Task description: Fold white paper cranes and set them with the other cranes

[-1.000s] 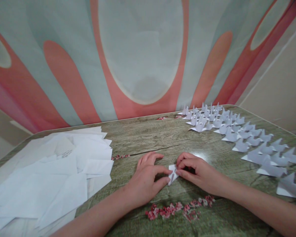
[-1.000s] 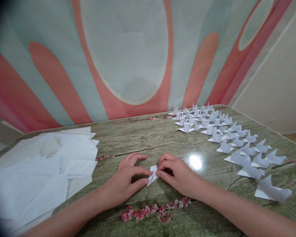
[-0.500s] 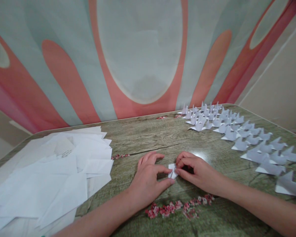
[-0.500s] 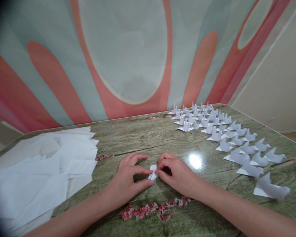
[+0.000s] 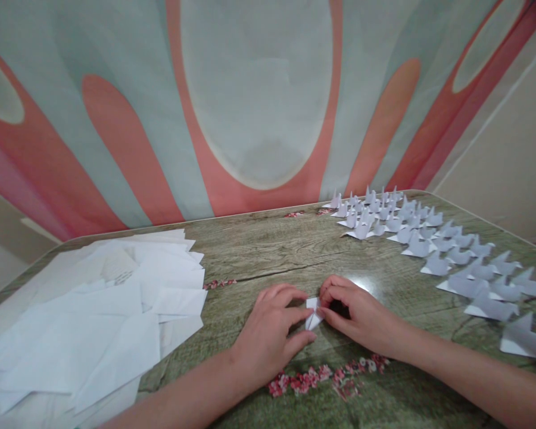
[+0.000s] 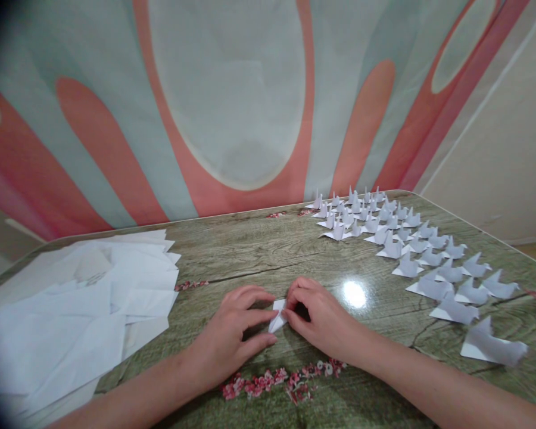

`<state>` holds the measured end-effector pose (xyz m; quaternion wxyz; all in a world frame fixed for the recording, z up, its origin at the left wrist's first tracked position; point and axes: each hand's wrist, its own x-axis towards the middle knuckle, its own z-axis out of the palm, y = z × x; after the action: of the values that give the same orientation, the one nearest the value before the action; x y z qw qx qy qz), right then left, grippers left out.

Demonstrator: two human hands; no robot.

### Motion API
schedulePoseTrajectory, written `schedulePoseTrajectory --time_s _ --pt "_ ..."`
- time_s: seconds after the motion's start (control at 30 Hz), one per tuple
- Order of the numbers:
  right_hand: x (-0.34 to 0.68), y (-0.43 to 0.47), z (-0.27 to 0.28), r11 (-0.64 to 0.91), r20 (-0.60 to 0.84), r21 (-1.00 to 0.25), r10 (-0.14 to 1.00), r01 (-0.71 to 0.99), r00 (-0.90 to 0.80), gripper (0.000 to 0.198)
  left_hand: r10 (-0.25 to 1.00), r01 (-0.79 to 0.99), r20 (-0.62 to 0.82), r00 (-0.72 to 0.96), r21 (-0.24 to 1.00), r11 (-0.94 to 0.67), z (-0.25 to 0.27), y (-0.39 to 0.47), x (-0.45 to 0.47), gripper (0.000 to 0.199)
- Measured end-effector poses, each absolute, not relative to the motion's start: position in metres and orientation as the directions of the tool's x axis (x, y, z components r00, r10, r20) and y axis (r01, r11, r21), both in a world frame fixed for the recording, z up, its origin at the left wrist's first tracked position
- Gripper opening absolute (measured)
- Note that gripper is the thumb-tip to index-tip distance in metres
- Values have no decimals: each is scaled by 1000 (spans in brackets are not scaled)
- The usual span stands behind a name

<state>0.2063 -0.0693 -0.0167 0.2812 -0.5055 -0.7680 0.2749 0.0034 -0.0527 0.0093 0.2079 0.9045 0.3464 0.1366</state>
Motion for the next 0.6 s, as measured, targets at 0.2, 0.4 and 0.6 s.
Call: schedulePoseTrajectory --time_s 0.2,0.4,0.6 --pt "206 -70 -16 349 168 -711 927 611 -334 6 587 558 30 809 274 -783 20 -71 3 43" --pt "206 -70 -15 351 172 -710 927 610 -333 6 561 552 -1 828 181 -814 13 -84 -4 52" --pt "205 -71 -17 351 172 -691 929 632 -327 6 565 551 30 825 180 -815 8 -83 -2 52"
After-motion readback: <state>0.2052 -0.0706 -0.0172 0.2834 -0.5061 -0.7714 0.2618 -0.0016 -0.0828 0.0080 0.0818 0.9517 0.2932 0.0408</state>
